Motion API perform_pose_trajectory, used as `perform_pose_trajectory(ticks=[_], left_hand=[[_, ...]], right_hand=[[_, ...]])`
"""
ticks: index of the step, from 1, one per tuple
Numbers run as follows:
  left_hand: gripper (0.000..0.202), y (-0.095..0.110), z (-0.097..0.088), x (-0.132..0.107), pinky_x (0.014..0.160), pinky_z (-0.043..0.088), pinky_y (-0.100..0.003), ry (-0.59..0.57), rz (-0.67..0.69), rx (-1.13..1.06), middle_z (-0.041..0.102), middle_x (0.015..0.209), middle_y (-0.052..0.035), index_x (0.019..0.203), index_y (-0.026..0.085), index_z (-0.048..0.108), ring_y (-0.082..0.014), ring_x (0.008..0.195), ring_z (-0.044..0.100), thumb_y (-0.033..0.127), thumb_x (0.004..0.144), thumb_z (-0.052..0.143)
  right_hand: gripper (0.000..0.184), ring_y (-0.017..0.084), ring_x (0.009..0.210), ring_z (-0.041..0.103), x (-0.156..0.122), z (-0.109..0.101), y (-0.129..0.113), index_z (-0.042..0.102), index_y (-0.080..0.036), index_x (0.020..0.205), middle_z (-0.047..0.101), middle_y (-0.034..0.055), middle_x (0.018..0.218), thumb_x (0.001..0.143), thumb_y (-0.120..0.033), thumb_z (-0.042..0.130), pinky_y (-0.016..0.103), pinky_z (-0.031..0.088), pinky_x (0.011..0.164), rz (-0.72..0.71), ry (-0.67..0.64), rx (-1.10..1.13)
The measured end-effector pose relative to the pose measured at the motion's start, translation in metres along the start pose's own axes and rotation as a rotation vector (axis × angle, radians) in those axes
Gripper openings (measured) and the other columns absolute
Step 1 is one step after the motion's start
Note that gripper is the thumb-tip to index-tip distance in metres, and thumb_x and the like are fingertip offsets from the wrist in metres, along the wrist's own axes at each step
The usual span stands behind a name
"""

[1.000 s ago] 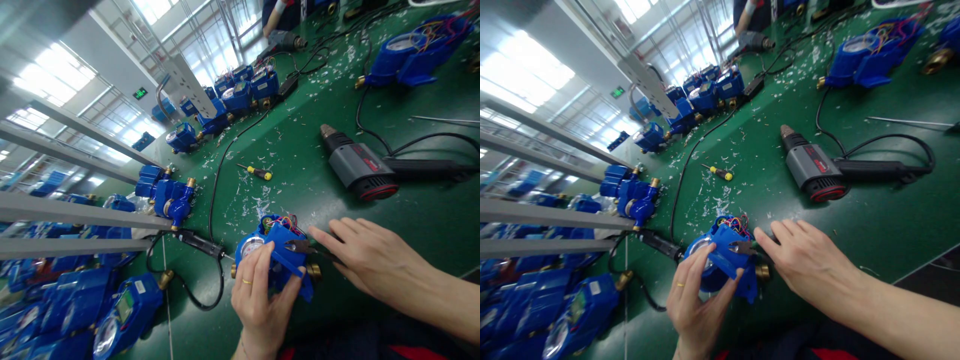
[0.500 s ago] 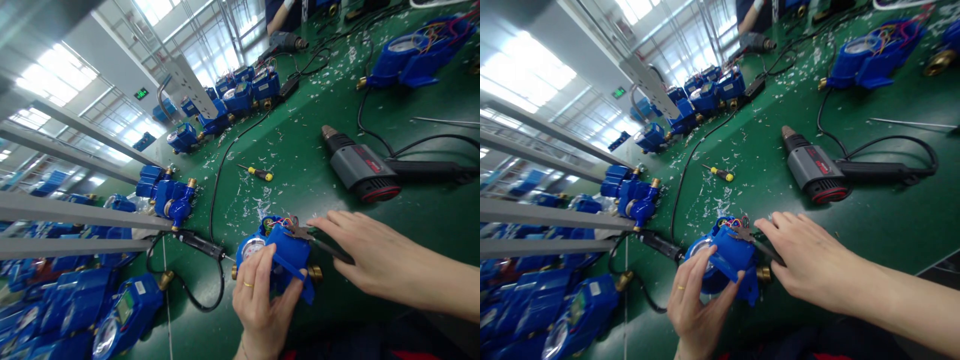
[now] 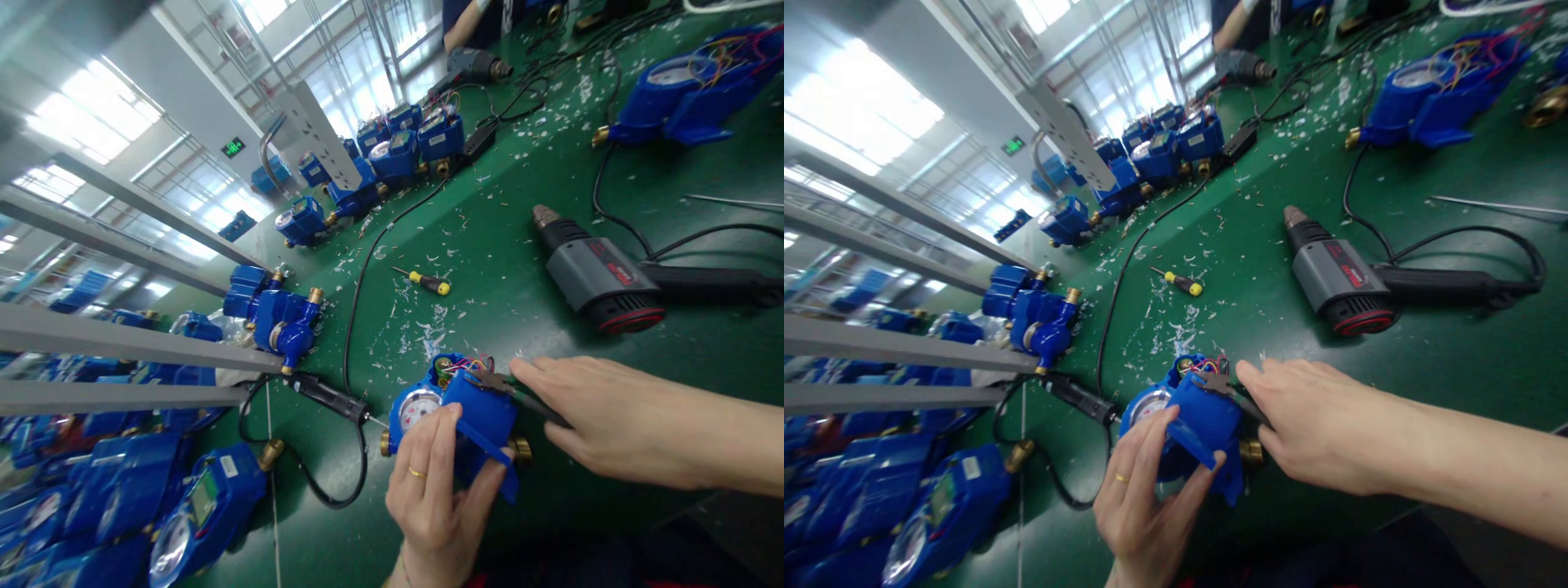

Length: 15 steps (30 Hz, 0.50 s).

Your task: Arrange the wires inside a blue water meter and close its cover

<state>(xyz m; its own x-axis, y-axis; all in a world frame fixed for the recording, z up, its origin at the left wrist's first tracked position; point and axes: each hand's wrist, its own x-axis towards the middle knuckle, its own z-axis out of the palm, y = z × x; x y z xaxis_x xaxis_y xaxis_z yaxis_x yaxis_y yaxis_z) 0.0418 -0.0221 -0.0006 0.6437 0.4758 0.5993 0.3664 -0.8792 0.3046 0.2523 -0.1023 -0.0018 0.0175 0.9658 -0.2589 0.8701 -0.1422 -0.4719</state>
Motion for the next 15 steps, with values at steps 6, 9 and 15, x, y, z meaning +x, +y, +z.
perform_pose_trajectory(ticks=[6, 9, 15], left_hand=[[0.046, -0.001, 0.0, 0.0, 0.09, 0.058, -0.034, -0.012, 0.0, -0.008, 0.073, 0.106, -0.0125, 0.119, 0.008, 0.062, -0.0242, 0.099, 0.07, 0.022, 0.078, 0.079], [0.045, -0.001, -0.001, 0.0, 0.09, 0.058, -0.036, -0.017, -0.033, -0.002, 0.073, 0.105, -0.0118, 0.119, 0.01, 0.062, -0.0241, 0.098, 0.07, 0.022, 0.079, 0.079], [0.043, -0.005, -0.007, 0.004, 0.085, 0.061, -0.037, -0.018, -0.204, -0.073, 0.071, 0.107, -0.0108, 0.117, 0.016, 0.063, -0.0242, 0.099, 0.069, 0.022, 0.077, 0.077]], right_hand=[[0.027, 0.025, 0.078, 0.069, 0.003, -0.008, 0.002, 0.057, -0.021, 0.106, 0.069, 0.0067, 0.085, 0.082, -0.013, 0.045, 0.034, 0.046, 0.066, 0.028, -0.086, 0.044], [0.023, 0.022, 0.077, 0.067, 0.005, -0.014, 0.002, 0.06, -0.021, 0.1, 0.069, 0.005, 0.085, 0.082, -0.015, 0.047, 0.03, 0.046, 0.067, -0.001, -0.104, 0.175], [0.02, 0.017, 0.072, 0.061, 0.011, -0.02, 0.006, 0.062, -0.019, 0.085, 0.067, 0.0019, 0.079, 0.082, -0.016, 0.042, 0.025, 0.044, 0.062, -0.053, -0.06, 0.529]])
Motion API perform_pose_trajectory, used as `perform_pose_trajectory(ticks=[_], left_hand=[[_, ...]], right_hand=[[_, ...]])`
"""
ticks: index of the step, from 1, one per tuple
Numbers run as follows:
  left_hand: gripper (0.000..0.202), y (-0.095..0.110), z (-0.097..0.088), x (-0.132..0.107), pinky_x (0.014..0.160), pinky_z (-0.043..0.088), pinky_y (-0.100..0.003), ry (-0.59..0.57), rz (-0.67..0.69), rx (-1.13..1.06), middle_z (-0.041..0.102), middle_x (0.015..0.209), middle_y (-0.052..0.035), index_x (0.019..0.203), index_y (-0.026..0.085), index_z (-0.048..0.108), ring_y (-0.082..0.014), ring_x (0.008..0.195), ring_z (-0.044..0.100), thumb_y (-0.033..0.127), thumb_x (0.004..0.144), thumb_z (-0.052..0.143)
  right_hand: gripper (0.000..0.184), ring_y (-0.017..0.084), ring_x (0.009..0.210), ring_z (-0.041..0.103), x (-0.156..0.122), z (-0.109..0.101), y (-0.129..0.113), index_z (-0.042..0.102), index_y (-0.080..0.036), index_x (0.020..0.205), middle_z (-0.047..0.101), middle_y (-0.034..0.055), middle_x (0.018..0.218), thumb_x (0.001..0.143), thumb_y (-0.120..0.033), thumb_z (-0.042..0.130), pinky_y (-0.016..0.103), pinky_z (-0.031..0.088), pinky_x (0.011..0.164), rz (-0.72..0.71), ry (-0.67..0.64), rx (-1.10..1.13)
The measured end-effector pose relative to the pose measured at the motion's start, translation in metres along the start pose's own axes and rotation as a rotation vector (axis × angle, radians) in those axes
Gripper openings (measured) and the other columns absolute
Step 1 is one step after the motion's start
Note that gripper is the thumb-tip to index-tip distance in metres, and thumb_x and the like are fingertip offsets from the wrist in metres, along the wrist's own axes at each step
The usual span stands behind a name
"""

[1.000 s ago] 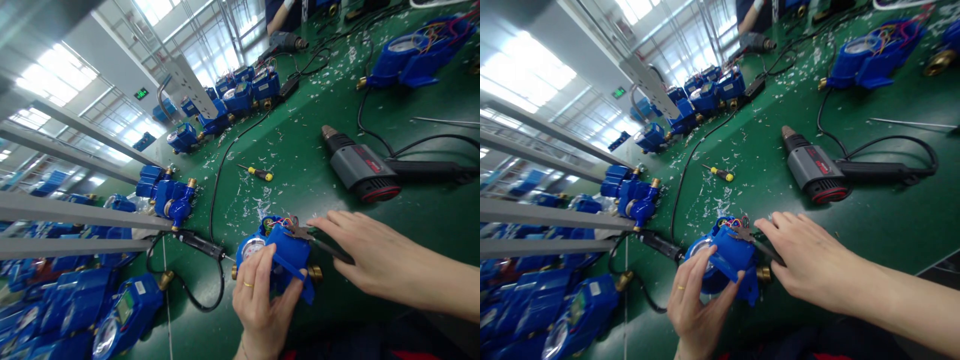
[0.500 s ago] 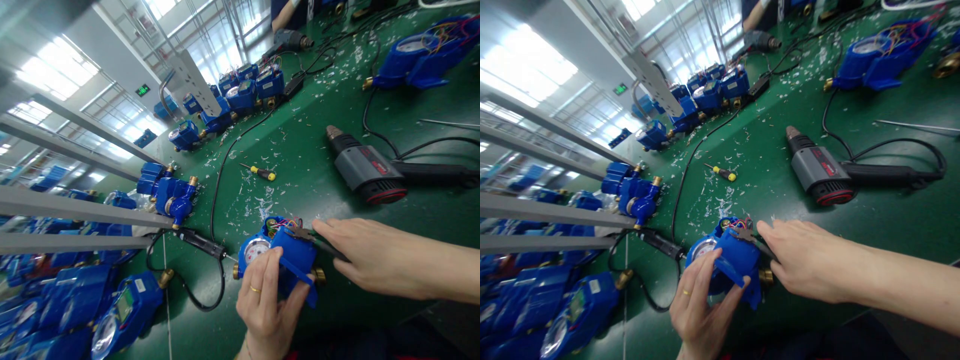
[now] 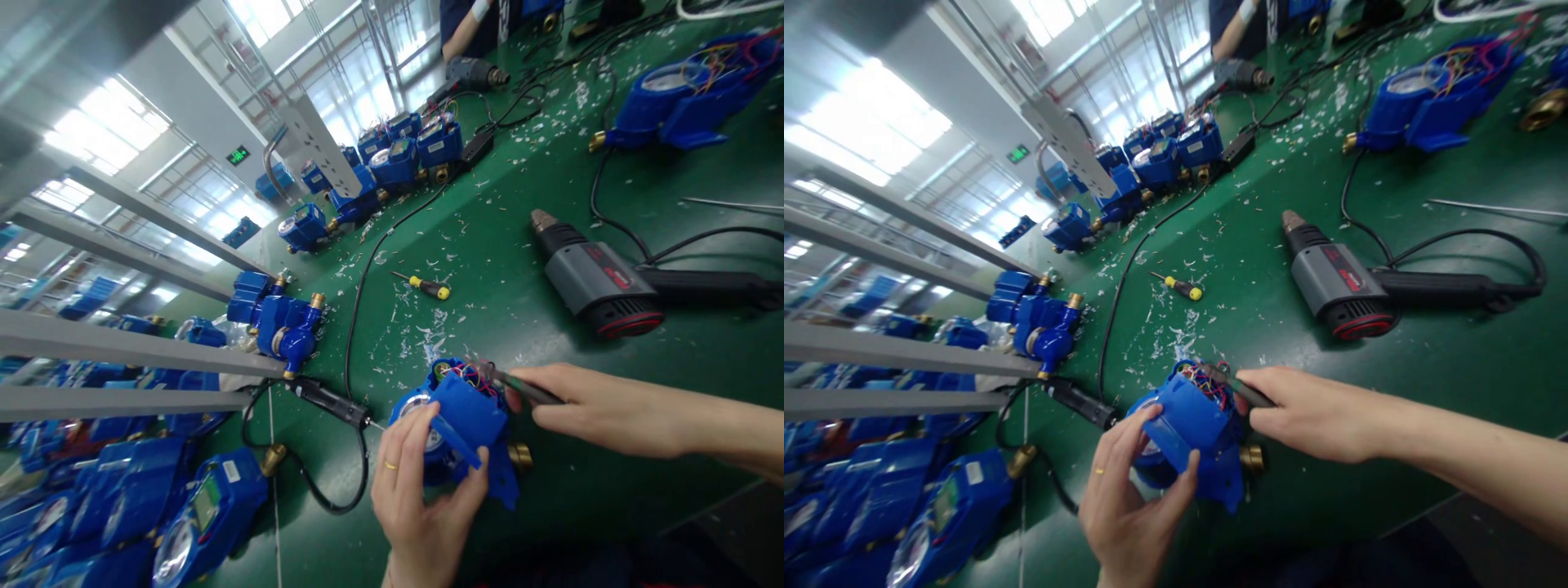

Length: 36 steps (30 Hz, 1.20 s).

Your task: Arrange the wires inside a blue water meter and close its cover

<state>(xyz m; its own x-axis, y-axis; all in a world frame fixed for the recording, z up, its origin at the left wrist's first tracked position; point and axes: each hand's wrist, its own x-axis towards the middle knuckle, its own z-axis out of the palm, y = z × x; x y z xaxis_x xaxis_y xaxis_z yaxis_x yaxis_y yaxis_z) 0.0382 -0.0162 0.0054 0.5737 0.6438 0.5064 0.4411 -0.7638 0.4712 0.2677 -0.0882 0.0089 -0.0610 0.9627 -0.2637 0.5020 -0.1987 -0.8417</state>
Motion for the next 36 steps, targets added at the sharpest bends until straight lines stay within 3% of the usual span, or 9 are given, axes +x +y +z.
perform_pose_trajectory(ticks=[3, 9, 12, 19, 23, 27, 30, 33, 36], left_hand=[[0.04, -0.006, -0.01, 0.009, 0.081, 0.062, -0.034, -0.051, -0.219, -0.128, 0.069, 0.113, -0.0108, 0.117, 0.018, 0.063, -0.024, 0.103, 0.068, 0.021, 0.079, 0.073], [0.035, -0.033, -0.02, 0.037, 0.085, 0.059, -0.03, -0.152, -0.527, -0.395, 0.072, 0.116, -0.0102, 0.121, 0.017, 0.063, -0.0226, 0.104, 0.07, 0.029, 0.088, 0.061], [0.03, -0.043, -0.014, 0.049, 0.087, 0.057, -0.03, -0.184, -0.618, -0.373, 0.073, 0.111, -0.0082, 0.117, 0.018, 0.066, -0.0212, 0.102, 0.07, 0.031, 0.092, 0.056], [0.029, -0.043, -0.006, 0.063, 0.084, 0.055, -0.031, -0.259, -0.66, -0.392, 0.074, 0.11, -0.0099, 0.11, 0.015, 0.065, -0.0212, 0.098, 0.069, 0.035, 0.091, 0.056], [0.028, -0.043, -0.006, 0.067, 0.086, 0.054, -0.033, -0.281, -0.644, -0.357, 0.073, 0.108, -0.0103, 0.108, 0.015, 0.065, -0.0224, 0.098, 0.069, 0.035, 0.092, 0.054], [0.026, -0.045, -0.004, 0.071, 0.084, 0.054, -0.032, -0.289, -0.626, -0.342, 0.073, 0.11, -0.0102, 0.107, 0.016, 0.065, -0.0221, 0.099, 0.068, 0.032, 0.093, 0.05], [0.024, -0.042, -0.002, 0.076, 0.086, 0.051, -0.033, -0.295, -0.581, -0.306, 0.074, 0.108, -0.009, 0.105, 0.016, 0.065, -0.0215, 0.098, 0.067, 0.028, 0.094, 0.048], [0.022, -0.037, -0.002, 0.082, 0.086, 0.049, -0.032, -0.295, -0.501, -0.21, 0.074, 0.105, -0.0067, 0.103, 0.017, 0.065, -0.0198, 0.094, 0.066, 0.024, 0.095, 0.045], [0.022, -0.031, -0.006, 0.087, 0.078, 0.048, -0.03, -0.299, -0.442, -0.085, 0.073, 0.099, -0.0047, 0.102, 0.018, 0.065, -0.018, 0.085, 0.065, 0.02, 0.095, 0.044]], right_hand=[[0.025, 0.019, 0.08, 0.061, 0.002, -0.002, 0.011, 0.061, -0.019, 0.098, 0.067, 0.0034, 0.09, 0.082, -0.019, 0.042, 0.027, 0.045, 0.068, 0.024, 0.123, 0.006], [0.02, 0.027, 0.088, 0.057, -0.001, 0.0, 0.025, 0.052, -0.017, 0.096, 0.059, 0.011, 0.093, 0.078, -0.021, 0.044, 0.039, 0.042, 0.077, 0.087, 0.47, -0.51], [0.011, 0.02, 0.076, 0.055, -0.004, 0.003, 0.012, 0.047, -0.019, 0.092, 0.059, 0.0065, 0.087, 0.087, -0.026, 0.04, 0.033, 0.042, 0.069, 0.133, 0.356, -0.185], [0.035, 0.014, 0.064, 0.047, 0.008, 0.015, -0.02, 0.049, -0.02, 0.081, 0.053, -0.0003, 0.071, 0.093, -0.052, 0.041, 0.026, 0.036, 0.056, 0.068, 0.209, 0.404], [0.012, 0.019, 0.077, 0.052, 0.018, 0.022, -0.024, 0.054, -0.018, 0.091, 0.059, 0.0046, 0.085, 0.09, -0.026, 0.045, 0.032, 0.038, 0.068, -0.02, 0.259, -0.009], [0.022, 0.029, 0.091, 0.05, 0.024, 0.017, -0.019, 0.056, -0.015, 0.095, 0.055, 0.0128, 0.095, 0.08, -0.01, 0.042, 0.043, 0.037, 0.079, -0.047, 0.5, -0.499], [0.014, 0.021, 0.075, 0.049, 0.025, 0.006, -0.018, 0.05, -0.018, 0.089, 0.05, 0.0074, 0.082, 0.089, -0.029, 0.04, 0.035, 0.039, 0.068, 0.011, 0.486, -0.055], [0.032, 0.011, 0.053, 0.031, 0.025, 0.004, -0.021, 0.039, -0.021, 0.081, 0.034, -0.0039, 0.064, 0.09, -0.052, 0.043, 0.026, 0.03, 0.049, 0.052, 0.165, 0.639], [0.035, 0.009, 0.051, 0.03, 0.024, 0.018, -0.027, 0.044, -0.02, 0.081, 0.034, -0.0062, 0.059, 0.086, -0.053, 0.053, 0.024, 0.028, 0.048, 0.033, 0.091, 0.768]])
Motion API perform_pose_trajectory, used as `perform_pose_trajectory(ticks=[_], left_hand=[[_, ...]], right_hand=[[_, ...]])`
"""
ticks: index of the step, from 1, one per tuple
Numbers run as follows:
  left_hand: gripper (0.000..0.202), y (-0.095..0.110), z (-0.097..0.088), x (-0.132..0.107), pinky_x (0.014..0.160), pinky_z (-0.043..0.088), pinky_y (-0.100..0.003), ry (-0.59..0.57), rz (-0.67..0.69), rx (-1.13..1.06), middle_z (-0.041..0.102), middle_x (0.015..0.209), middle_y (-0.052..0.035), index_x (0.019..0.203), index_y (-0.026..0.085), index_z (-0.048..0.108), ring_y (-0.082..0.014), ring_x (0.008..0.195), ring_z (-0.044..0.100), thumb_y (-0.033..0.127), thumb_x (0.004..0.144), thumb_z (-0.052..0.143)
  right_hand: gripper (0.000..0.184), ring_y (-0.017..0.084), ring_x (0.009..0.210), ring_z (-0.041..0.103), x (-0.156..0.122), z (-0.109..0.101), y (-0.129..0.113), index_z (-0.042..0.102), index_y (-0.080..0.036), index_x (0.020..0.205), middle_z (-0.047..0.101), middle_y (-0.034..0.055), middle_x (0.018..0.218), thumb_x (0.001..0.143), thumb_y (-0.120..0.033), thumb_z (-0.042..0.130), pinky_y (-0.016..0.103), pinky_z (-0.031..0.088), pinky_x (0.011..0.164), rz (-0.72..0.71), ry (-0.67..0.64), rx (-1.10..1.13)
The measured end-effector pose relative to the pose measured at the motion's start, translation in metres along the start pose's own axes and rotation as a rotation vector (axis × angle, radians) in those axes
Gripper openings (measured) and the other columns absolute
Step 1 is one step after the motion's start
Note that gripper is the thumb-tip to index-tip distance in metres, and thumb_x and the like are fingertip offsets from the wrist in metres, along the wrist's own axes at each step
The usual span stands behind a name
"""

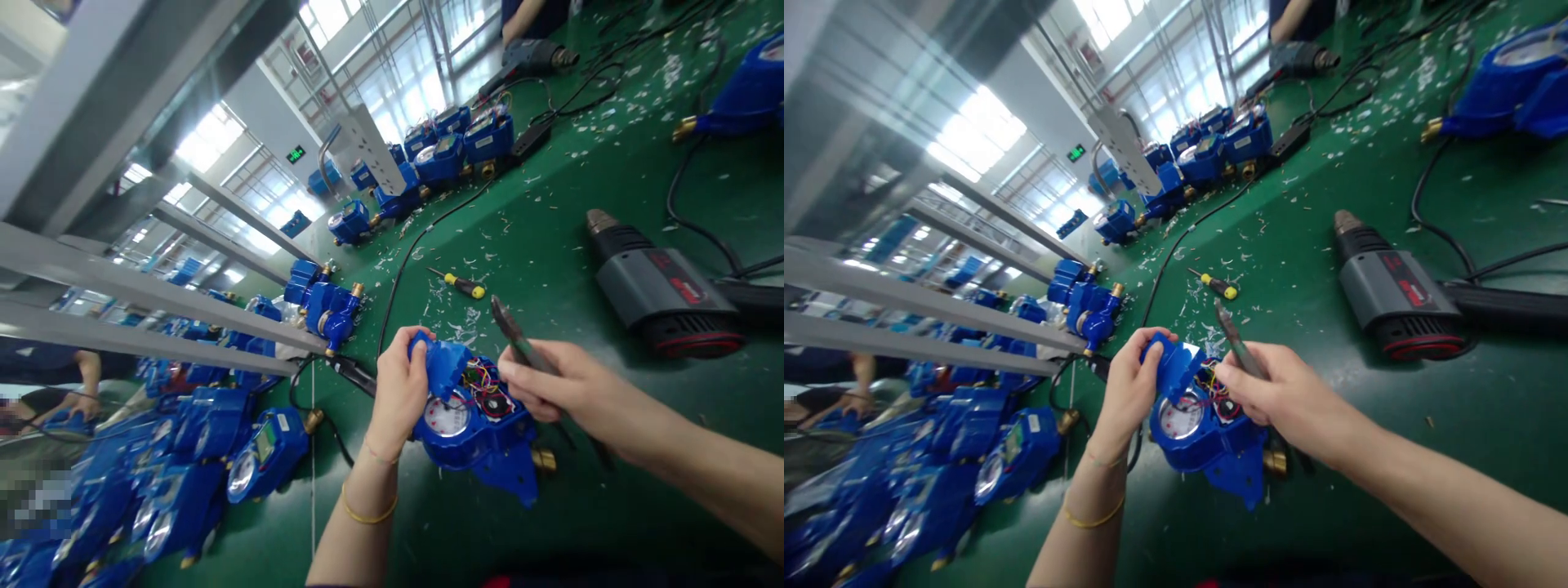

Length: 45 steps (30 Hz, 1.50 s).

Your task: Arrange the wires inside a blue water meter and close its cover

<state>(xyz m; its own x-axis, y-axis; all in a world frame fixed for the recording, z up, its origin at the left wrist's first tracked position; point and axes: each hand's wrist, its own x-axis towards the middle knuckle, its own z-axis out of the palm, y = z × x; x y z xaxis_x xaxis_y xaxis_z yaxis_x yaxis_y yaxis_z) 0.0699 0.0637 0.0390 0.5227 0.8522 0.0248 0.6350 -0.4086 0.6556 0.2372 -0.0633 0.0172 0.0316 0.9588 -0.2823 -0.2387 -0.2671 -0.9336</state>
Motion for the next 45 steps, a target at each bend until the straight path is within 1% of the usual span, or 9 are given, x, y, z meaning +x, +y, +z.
perform_pose_trajectory(ticks=[4, 7, 10, 17, 22, 28, 32, 39, 45], left_hand=[[0.023, 0.009, -0.014, -0.006, 0.072, 0.048, -0.03, 0.018, 0.006, 0.155, 0.071, 0.088, -0.004, 0.102, 0.017, 0.065, -0.0168, 0.074, 0.063, 0.018, 0.096, 0.043], [0.024, 0.017, -0.026, -0.02, 0.08, 0.052, -0.035, 0.061, 0.015, 0.267, 0.072, 0.095, -0.0072, 0.108, 0.016, 0.064, -0.0208, 0.086, 0.066, 0.017, 0.097, 0.044], [0.024, 0.026, -0.034, -0.049, 0.089, 0.054, -0.04, 0.142, 0.059, 0.381, 0.071, 0.105, -0.0105, 0.114, 0.014, 0.063, -0.0242, 0.099, 0.067, 0.015, 0.096, 0.046], [0.037, 0.036, -0.027, -0.158, 0.097, 0.055, -0.027, 0.523, 0.222, 0.435, 0.072, 0.118, -0.0057, 0.121, 0.018, 0.063, -0.0163, 0.104, 0.07, 0.004, 0.087, 0.063], [0.032, 0.034, -0.011, -0.223, 0.09, 0.06, -0.026, 0.712, -0.09, 0.289, 0.075, 0.11, -0.0019, 0.112, 0.023, 0.07, -0.0166, 0.095, 0.073, 0.01, 0.082, 0.072], [0.031, 0.03, 0.003, -0.262, 0.081, 0.061, -0.025, 0.723, -0.686, -0.33, 0.074, 0.095, -0.0032, 0.099, 0.019, 0.066, -0.0171, 0.087, 0.073, 0.027, 0.073, 0.08], [0.041, 0.027, 0.004, -0.27, 0.068, 0.057, -0.022, 0.633, -0.888, -0.569, 0.072, 0.079, -0.0021, 0.094, 0.015, 0.063, -0.0141, 0.072, 0.068, 0.025, 0.061, 0.085], [0.014, 0.009, 0.015, -0.269, 0.051, 0.046, -0.016, 0.091, -1.144, -1.159, 0.065, 0.058, 0.0006, 0.066, 0.011, 0.066, -0.0057, 0.047, 0.056, 0.016, 0.059, 0.078], [0.032, -0.003, 0.041, -0.263, 0.063, 0.054, -0.018, -0.027, -1.115, -1.644, 0.075, 0.081, -0.0111, 0.1, 0.003, 0.073, -0.0118, 0.066, 0.07, 0.026, 0.079, 0.064]], right_hand=[[0.026, 0.012, 0.053, 0.048, -0.001, 0.02, 0.011, 0.053, -0.017, 0.091, 0.054, -0.0022, 0.062, 0.088, -0.043, 0.052, 0.025, 0.038, 0.051, 0.004, -0.009, -0.21], [0.024, 0.013, 0.053, 0.057, 0.0, 0.028, 0.014, 0.054, -0.016, 0.087, 0.066, 0.0036, 0.073, 0.09, -0.039, 0.047, 0.026, 0.045, 0.053, 0.066, -0.125, -0.278], [0.033, 0.015, 0.054, 0.06, -0.003, 0.033, 0.016, 0.059, -0.013, 0.103, 0.068, 0.0062, 0.072, 0.091, -0.04, 0.043, 0.027, 0.047, 0.053, 0.085, -0.1, -0.24], [0.029, 0.02, 0.102, 0.067, -0.038, 0.051, 0.053, 0.062, -0.018, 0.111, 0.07, 0.0104, 0.111, 0.096, -0.034, 0.045, 0.031, 0.054, 0.089, -0.35, -0.015, -0.397], [0.028, 0.015, 0.1, 0.067, -0.051, 0.056, 0.084, 0.056, -0.021, 0.116, 0.069, 0.0061, 0.108, 0.091, -0.013, 0.048, 0.023, 0.053, 0.088, -0.735, -0.004, -0.549], [0.034, 0.014, 0.096, 0.064, -0.045, 0.053, 0.1, 0.055, -0.021, 0.119, 0.067, 0.0051, 0.104, 0.088, -0.007, 0.05, 0.023, 0.051, 0.087, -0.881, -0.082, -0.551], [0.04, 0.017, 0.101, 0.062, -0.035, 0.06, 0.106, 0.054, -0.019, 0.124, 0.067, 0.0077, 0.108, 0.087, -0.005, 0.052, 0.03, 0.052, 0.087, -1.002, -0.141, -0.528], [0.042, 0.02, 0.102, 0.059, -0.013, 0.073, 0.109, 0.054, -0.021, 0.129, 0.066, 0.0085, 0.111, 0.088, -0.011, 0.055, 0.035, 0.052, 0.086, -0.988, -0.284, -0.489], [0.038, 0.017, 0.103, 0.06, -0.015, 0.077, 0.102, 0.053, -0.025, 0.131, 0.065, 0.0061, 0.117, 0.094, -0.019, 0.053, 0.031, 0.05, 0.089, -0.879, -0.314, -0.444]])
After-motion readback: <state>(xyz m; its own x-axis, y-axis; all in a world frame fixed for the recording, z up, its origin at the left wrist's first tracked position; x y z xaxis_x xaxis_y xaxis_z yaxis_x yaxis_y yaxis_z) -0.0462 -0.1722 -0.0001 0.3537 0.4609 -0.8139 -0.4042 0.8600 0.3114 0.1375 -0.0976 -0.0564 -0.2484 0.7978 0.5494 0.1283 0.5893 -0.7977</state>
